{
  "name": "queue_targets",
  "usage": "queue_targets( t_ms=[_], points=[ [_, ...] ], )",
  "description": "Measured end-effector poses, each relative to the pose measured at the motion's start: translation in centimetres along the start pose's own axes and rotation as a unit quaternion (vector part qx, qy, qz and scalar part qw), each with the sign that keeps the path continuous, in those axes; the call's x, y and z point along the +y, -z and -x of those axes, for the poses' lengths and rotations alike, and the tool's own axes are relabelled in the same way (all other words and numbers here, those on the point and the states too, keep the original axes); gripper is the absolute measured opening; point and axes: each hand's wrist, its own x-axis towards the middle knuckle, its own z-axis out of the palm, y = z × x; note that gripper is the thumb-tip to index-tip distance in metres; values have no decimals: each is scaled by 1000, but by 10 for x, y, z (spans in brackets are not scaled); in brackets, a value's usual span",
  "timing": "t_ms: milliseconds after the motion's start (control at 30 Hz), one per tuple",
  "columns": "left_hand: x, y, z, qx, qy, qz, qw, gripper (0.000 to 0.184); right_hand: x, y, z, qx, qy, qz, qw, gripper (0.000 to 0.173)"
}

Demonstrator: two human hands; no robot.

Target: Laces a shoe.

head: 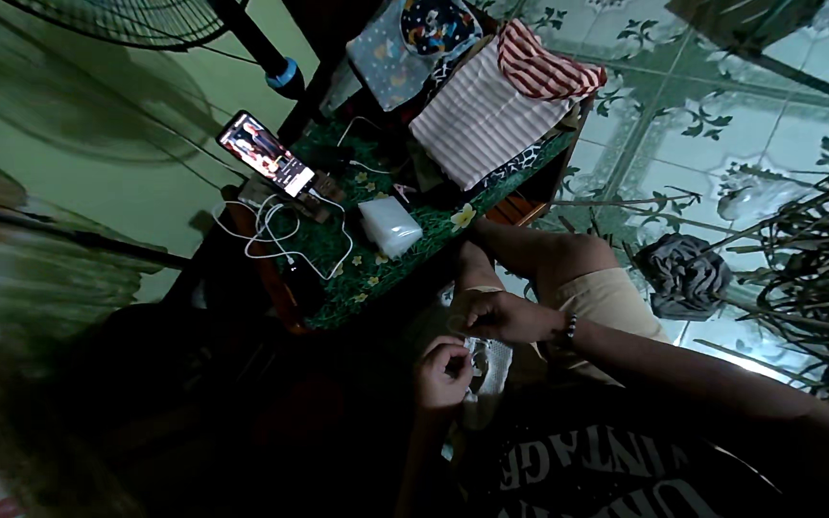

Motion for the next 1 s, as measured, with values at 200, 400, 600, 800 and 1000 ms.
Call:
queue_targets(
  t_ms=[200,400,600,800,1000],
  points=[
    [-2,-1,1,13,7,25,1000,6,4,-5,-2,10,27,46,999,21],
    [-4,-3,-1,32,24,58,998,6,-2,-3,-5,-6,16,78,997,22],
    [-2,-4,-3,45,51,73,995,6,-18,8,-22,-80,-15,126,989,19],
    [-8,-9,0,69,25,87,994,5,-37,13,-44,-179,-82,193,961,21],
    [-1,-11,2,78,64,93,991,8,-55,11,-58,-238,-110,291,920,21]
  ],
)
